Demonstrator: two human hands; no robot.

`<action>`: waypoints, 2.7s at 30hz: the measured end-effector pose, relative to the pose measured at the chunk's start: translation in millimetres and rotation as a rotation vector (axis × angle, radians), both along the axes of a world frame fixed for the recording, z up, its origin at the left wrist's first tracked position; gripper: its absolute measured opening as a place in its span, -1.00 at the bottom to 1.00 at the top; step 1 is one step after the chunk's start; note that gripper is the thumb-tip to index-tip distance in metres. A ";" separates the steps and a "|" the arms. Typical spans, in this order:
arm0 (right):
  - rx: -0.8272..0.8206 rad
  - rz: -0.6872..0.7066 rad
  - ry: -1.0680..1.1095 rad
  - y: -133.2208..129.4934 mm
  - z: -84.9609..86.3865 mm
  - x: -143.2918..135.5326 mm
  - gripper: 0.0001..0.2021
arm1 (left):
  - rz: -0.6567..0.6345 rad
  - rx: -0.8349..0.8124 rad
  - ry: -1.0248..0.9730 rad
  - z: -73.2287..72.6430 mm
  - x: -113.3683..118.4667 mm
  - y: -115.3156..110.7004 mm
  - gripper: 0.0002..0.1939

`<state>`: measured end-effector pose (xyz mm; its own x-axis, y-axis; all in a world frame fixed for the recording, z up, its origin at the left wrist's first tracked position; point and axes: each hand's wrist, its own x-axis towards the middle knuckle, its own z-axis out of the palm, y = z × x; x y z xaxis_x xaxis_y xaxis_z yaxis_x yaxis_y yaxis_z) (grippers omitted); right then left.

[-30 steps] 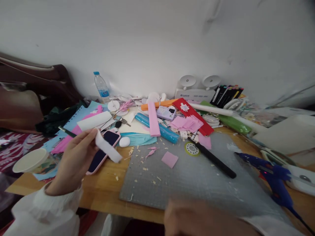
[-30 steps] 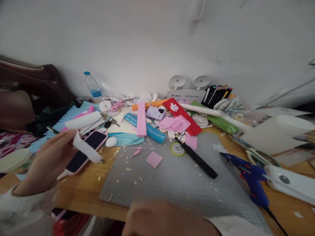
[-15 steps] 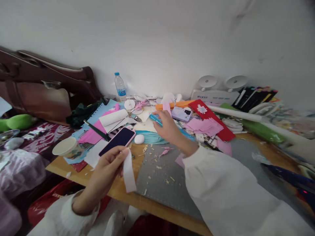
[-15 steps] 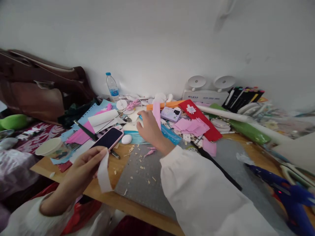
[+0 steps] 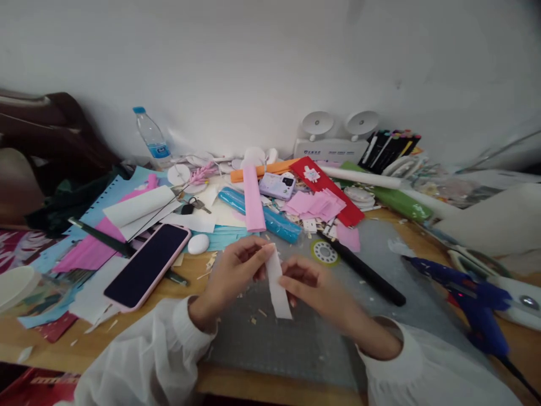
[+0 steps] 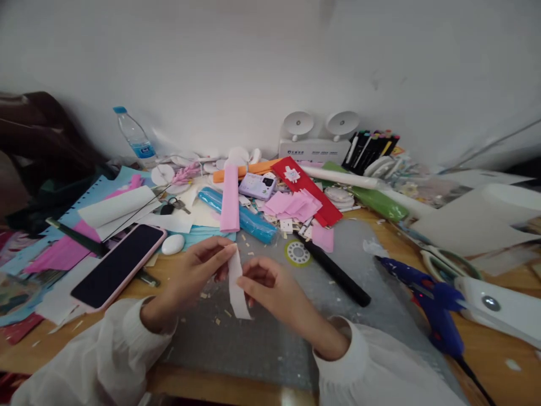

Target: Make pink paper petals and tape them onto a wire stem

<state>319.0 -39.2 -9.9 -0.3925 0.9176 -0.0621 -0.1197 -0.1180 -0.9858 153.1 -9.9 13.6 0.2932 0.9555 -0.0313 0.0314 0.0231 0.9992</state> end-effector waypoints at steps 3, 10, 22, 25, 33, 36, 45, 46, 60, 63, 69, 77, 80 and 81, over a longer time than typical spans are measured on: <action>-0.025 -0.037 0.007 0.2 -5.8 5.2 -0.76 | -0.057 -0.072 -0.082 -7.7 0.4 0.6 -0.78; 0.005 -0.095 0.053 -5.6 -0.8 7.7 -0.84 | -0.294 -0.286 -0.306 -19.7 -14.2 -8.7 -0.69; 0.391 -0.209 -0.139 -15.5 -8.0 5.4 -0.94 | -0.479 -0.465 -0.103 -19.1 -14.4 -17.5 -0.71; 0.607 -0.196 -0.239 -15.7 -6.4 10.0 -0.82 | -0.432 -0.545 -0.231 -23.8 -16.8 -17.4 -0.74; 0.751 -0.099 -0.282 -11.3 -1.9 14.7 -0.69 | -0.393 -0.686 -0.367 -24.4 -17.0 -17.8 -0.78; 0.746 -0.104 -0.265 -9.7 -1.3 15.3 -0.71 | -0.364 -0.666 -0.379 -25.2 -16.7 -17.8 -0.82; 0.746 -0.098 -0.260 -8.7 -1.3 17.2 -0.72 | -0.344 -0.641 -0.407 -30.1 -16.3 -17.3 -0.83; 0.754 -0.099 -0.266 -8.9 -1.6 17.3 -0.72 | -0.339 -0.635 -0.412 -29.0 -15.7 -17.4 -0.84; 0.744 -0.236 -0.406 -9.7 -3.4 14.5 -0.67 | -0.252 -0.451 -0.277 -29.4 -10.7 -17.0 -0.90; 0.483 -0.237 -0.249 -11.4 -4.2 12.0 -0.75 | -0.251 -0.423 -0.245 -29.0 -11.0 -16.9 -0.89; 0.212 -0.123 -0.180 -12.2 -10.2 6.1 -0.98 | -0.247 -0.352 -0.148 -27.4 -9.5 -17.2 -0.87; 0.090 -0.229 -0.181 -7.3 -3.5 6.1 -0.83 | -0.325 -0.255 -0.078 -23.1 -8.2 -16.6 -0.88; 0.034 -0.227 -0.159 -7.0 -2.3 6.5 -0.80 | -0.323 -0.243 -0.026 -24.4 -8.1 -16.9 -0.86; 0.025 -0.228 -0.152 -7.1 -2.3 6.5 -0.80 | -0.321 -0.247 -0.015 -24.7 -8.0 -17.1 -0.87</action>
